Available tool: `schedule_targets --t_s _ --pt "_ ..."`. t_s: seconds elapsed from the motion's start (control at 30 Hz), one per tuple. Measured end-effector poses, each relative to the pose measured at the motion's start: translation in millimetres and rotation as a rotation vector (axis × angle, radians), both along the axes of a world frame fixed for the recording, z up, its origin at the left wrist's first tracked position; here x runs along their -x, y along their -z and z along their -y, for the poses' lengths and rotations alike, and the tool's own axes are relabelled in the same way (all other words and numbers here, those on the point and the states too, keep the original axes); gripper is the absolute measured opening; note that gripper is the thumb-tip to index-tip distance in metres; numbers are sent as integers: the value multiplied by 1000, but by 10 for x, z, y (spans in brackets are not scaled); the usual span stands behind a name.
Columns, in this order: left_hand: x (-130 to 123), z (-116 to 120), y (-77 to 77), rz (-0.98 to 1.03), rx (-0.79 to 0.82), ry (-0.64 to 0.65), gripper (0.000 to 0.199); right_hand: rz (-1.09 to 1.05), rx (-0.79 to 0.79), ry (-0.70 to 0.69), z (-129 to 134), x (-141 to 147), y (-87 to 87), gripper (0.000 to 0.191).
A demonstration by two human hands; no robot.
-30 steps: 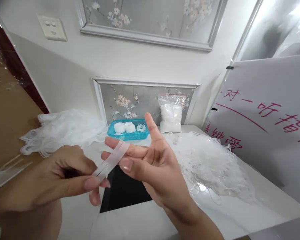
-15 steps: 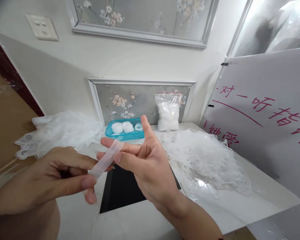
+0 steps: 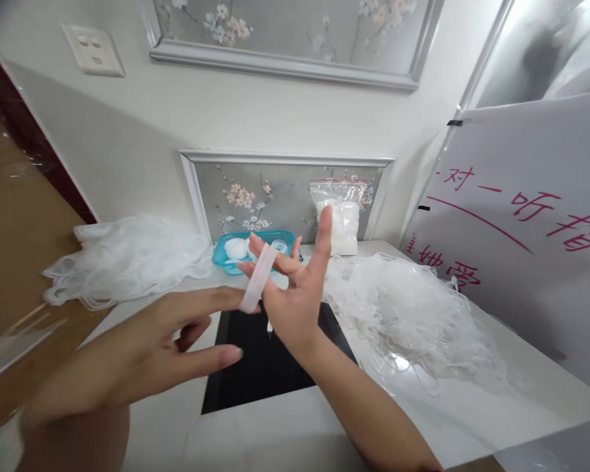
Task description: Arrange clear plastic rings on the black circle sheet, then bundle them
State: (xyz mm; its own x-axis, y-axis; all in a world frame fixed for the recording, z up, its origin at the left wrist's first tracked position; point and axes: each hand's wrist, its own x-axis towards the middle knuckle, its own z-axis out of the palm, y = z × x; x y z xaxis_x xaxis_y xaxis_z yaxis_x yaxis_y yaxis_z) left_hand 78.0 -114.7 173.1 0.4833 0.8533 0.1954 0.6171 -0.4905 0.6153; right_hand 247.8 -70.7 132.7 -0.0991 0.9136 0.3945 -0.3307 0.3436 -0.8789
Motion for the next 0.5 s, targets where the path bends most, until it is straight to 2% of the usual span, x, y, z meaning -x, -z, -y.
schedule_targets --t_s 0.07,0.17,0.23,0.3,0.4,0.5 --pt "-27 -131 63 55 67 -51 41 -86 -6 -7 -217 92 100 126" --pt "10 -392 117 240 214 -99 48 -118 74 -110 -610 212 247 133" --pt "98 -534 114 444 153 -215 55 -62 129 -112 -941 275 317 137" --pt "236 -612 83 663 16 -363 57 38 140 -72 -1320 342 365 140" --pt "501 -620 14 909 -80 -444 44 318 130 -56 -1886 517 436 140" --pt "741 -585 -31 1048 -81 -437 33 865 24 -25 -2307 831 549 132"
